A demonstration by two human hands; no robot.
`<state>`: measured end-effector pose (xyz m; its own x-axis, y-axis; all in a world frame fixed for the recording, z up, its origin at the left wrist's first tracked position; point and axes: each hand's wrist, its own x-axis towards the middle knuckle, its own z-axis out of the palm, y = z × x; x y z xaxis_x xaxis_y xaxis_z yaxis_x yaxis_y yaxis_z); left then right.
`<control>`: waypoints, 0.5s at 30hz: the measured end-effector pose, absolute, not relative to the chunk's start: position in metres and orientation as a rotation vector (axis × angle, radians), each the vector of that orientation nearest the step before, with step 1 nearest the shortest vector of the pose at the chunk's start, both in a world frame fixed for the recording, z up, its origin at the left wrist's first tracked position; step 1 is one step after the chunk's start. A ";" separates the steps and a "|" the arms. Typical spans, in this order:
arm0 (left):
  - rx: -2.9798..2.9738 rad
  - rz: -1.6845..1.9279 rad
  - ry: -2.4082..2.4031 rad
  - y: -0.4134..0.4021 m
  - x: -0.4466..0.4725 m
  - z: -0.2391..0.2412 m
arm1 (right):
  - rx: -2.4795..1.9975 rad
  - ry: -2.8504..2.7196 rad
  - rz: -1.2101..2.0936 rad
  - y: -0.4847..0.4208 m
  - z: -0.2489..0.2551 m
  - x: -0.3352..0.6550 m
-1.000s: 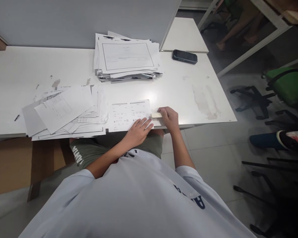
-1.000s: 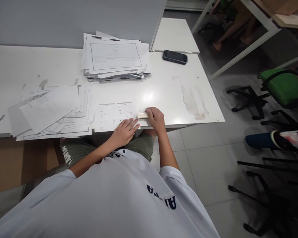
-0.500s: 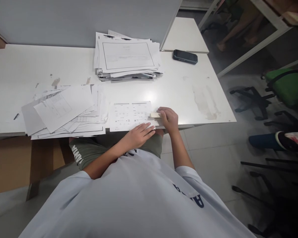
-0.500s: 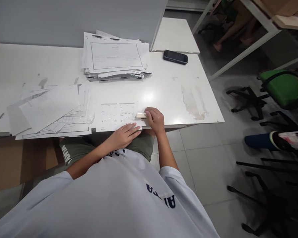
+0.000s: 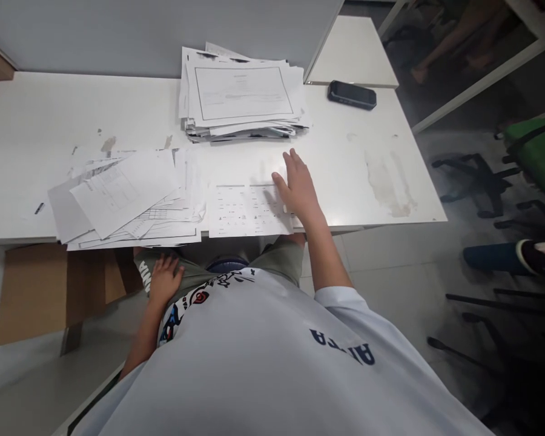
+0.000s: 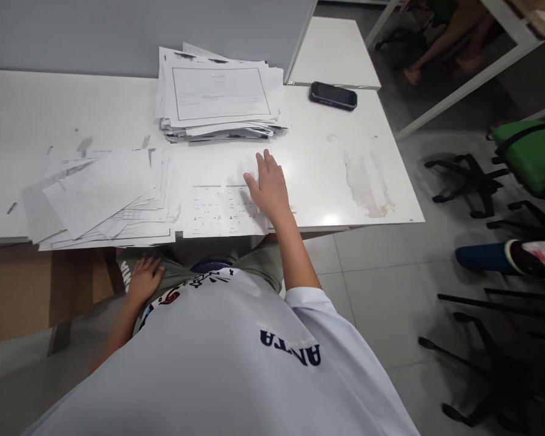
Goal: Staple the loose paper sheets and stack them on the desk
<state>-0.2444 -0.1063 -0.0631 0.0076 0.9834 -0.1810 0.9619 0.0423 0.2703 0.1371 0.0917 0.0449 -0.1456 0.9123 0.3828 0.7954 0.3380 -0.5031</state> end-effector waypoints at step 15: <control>1.484 0.027 2.557 -0.055 -0.298 -0.114 | -1.713 -1.931 0.360 0.097 0.014 0.127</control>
